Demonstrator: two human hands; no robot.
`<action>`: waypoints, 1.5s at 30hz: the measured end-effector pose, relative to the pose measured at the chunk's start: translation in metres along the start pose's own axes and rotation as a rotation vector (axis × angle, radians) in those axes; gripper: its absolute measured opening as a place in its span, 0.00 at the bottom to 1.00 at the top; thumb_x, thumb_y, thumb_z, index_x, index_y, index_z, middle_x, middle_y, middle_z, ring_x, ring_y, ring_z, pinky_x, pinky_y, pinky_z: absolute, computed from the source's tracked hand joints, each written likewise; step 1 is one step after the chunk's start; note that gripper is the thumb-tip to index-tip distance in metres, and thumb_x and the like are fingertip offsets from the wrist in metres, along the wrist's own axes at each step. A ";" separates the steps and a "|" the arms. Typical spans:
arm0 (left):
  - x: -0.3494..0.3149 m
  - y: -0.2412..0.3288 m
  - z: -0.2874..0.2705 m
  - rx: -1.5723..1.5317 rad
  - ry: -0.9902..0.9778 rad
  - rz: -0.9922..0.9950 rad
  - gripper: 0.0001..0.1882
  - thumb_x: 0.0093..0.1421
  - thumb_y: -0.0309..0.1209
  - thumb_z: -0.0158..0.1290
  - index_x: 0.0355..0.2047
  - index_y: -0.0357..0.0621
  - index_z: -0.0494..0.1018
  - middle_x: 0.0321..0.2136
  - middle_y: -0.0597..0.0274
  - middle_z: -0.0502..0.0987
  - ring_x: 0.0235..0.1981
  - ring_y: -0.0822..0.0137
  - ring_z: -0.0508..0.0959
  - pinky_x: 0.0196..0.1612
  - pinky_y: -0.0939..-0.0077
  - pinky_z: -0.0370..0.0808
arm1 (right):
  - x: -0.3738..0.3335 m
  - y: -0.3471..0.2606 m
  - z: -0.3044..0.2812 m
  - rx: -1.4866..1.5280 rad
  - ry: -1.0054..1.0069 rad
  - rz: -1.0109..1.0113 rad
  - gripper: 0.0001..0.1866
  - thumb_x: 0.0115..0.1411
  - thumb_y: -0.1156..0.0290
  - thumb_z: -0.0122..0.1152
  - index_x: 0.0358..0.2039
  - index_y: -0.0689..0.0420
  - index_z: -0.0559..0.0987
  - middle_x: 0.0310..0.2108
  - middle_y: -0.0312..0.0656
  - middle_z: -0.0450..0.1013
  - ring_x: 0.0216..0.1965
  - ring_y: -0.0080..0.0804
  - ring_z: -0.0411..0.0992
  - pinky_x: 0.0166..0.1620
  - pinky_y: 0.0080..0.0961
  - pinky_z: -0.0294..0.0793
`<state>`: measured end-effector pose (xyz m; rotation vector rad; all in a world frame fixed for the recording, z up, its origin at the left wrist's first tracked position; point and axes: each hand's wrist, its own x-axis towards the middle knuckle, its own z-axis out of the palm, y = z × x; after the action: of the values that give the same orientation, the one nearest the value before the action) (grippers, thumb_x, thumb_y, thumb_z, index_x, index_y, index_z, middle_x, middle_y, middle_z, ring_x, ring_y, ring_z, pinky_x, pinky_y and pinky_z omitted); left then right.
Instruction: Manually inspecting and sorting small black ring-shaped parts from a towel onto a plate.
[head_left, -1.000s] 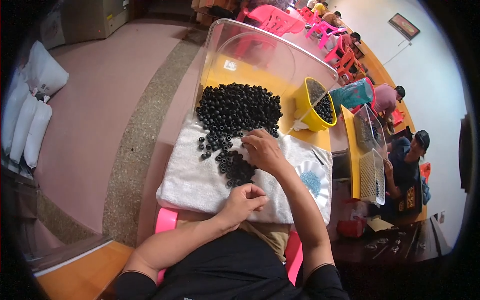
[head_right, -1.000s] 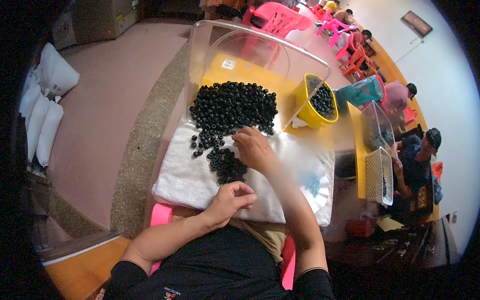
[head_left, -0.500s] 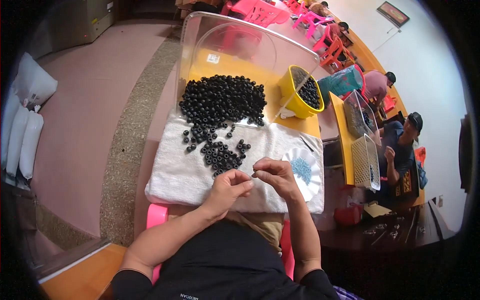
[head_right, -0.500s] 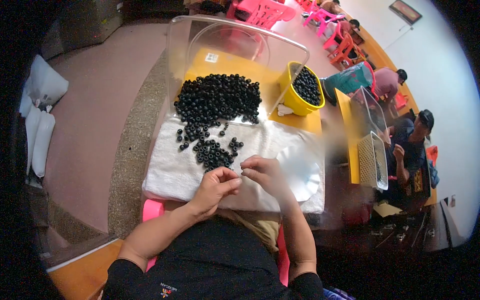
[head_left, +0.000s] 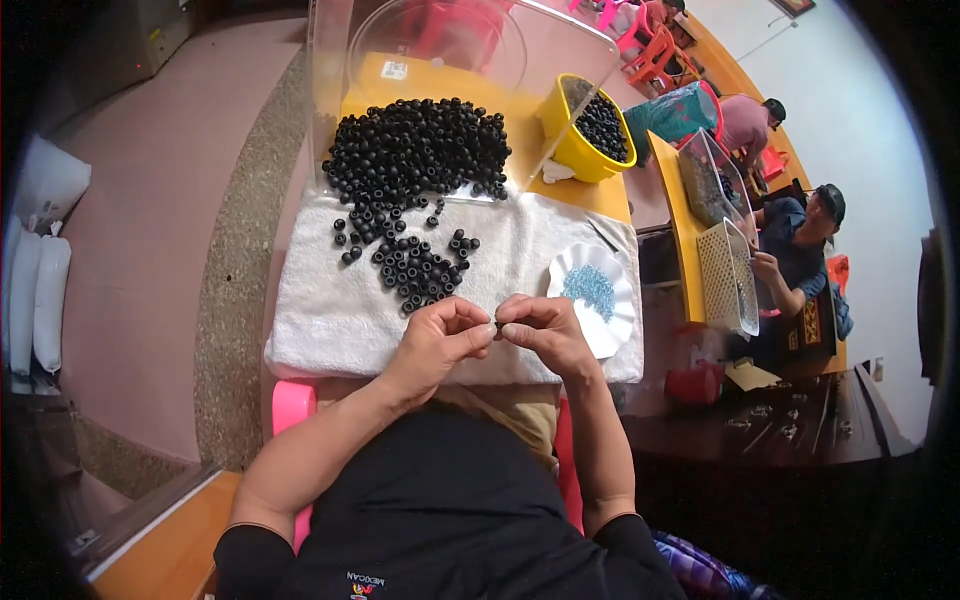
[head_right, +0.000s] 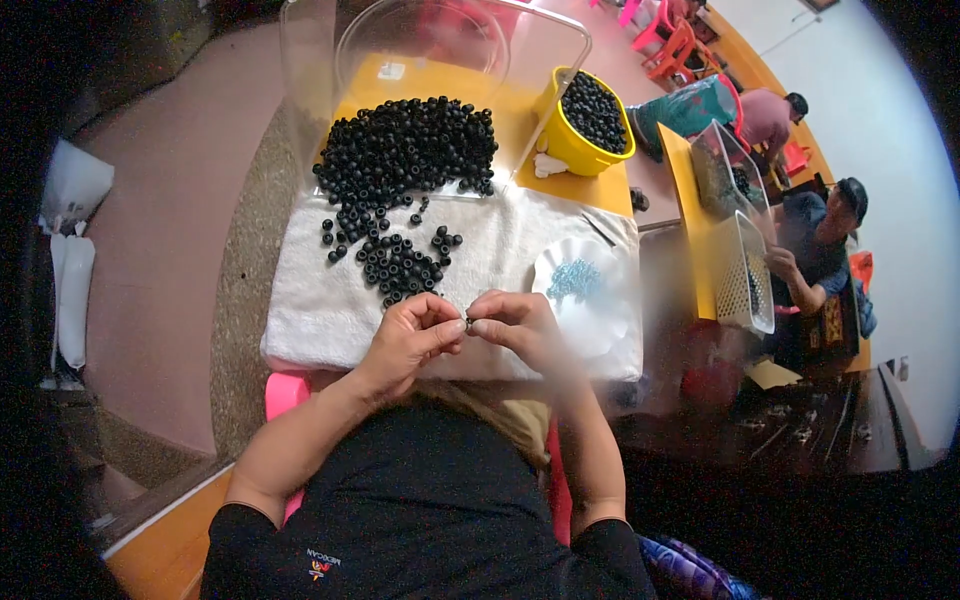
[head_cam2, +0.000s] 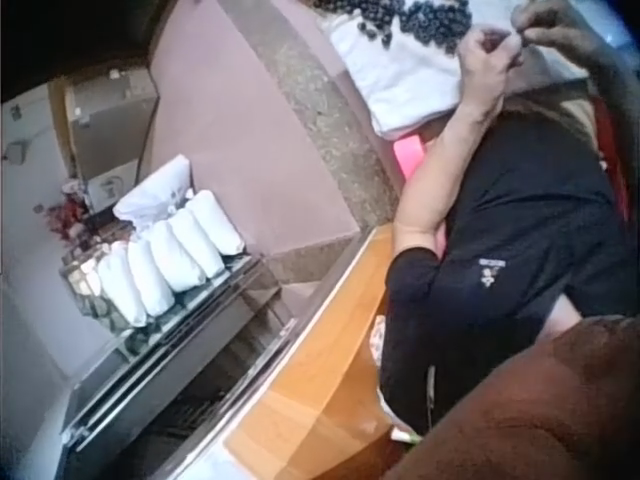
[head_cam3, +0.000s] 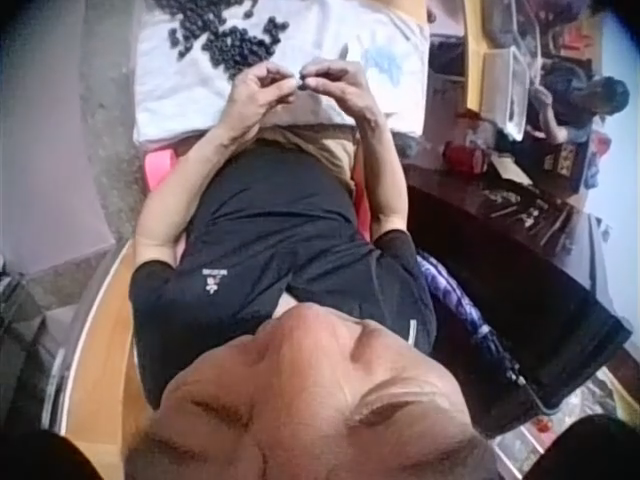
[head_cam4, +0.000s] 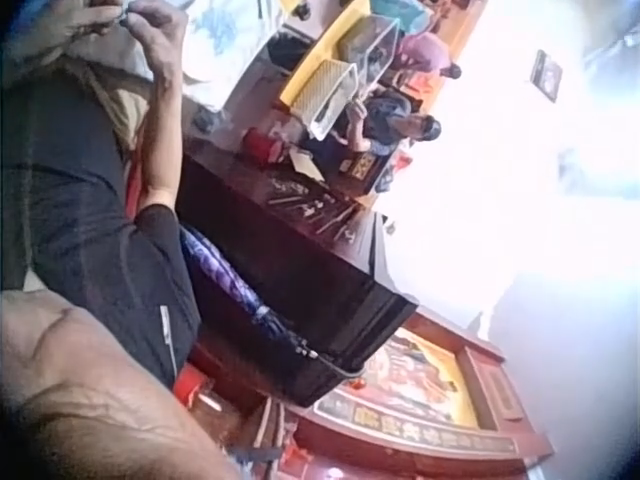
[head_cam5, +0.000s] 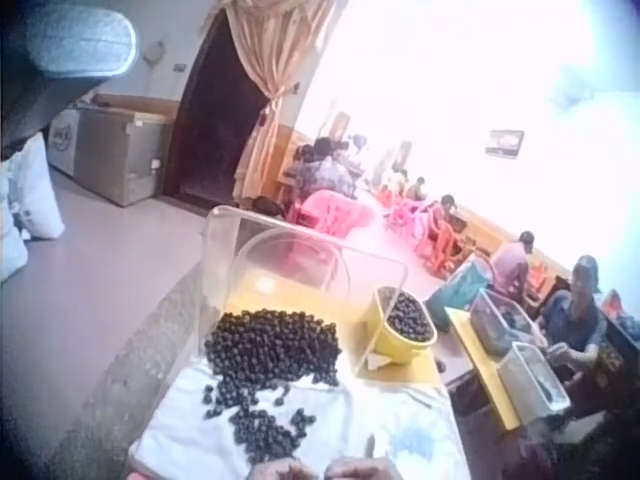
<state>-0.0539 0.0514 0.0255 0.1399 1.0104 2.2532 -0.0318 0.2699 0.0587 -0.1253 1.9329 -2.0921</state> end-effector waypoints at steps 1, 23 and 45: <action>0.000 0.000 0.000 -0.001 0.001 -0.004 0.06 0.64 0.25 0.61 0.40 0.39 0.76 0.32 0.64 0.80 0.32 0.74 0.79 0.38 0.80 0.78 | -0.001 -0.001 0.001 -0.006 -0.007 0.011 0.07 0.61 0.81 0.67 0.40 0.65 0.83 0.42 0.41 0.77 0.45 0.28 0.76 0.50 0.25 0.77; -0.004 0.008 0.001 0.115 -0.156 -0.115 0.08 0.62 0.25 0.64 0.39 0.39 0.76 0.31 0.66 0.80 0.32 0.76 0.79 0.37 0.80 0.79 | -0.004 -0.030 -0.004 -0.096 -0.230 0.109 0.06 0.61 0.81 0.65 0.39 0.66 0.83 0.40 0.38 0.79 0.45 0.21 0.75 0.50 0.20 0.72; -0.002 0.004 -0.003 0.061 -0.035 -0.091 0.09 0.61 0.23 0.63 0.39 0.39 0.74 0.32 0.64 0.80 0.33 0.75 0.80 0.39 0.80 0.80 | -0.023 0.001 0.035 -0.789 0.231 -0.606 0.17 0.57 0.88 0.65 0.46 0.60 0.81 0.35 0.48 0.80 0.34 0.39 0.80 0.37 0.27 0.79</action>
<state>-0.0561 0.0462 0.0263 0.1561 1.0462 2.1324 -0.0003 0.2420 0.0637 -0.7334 3.0608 -1.5155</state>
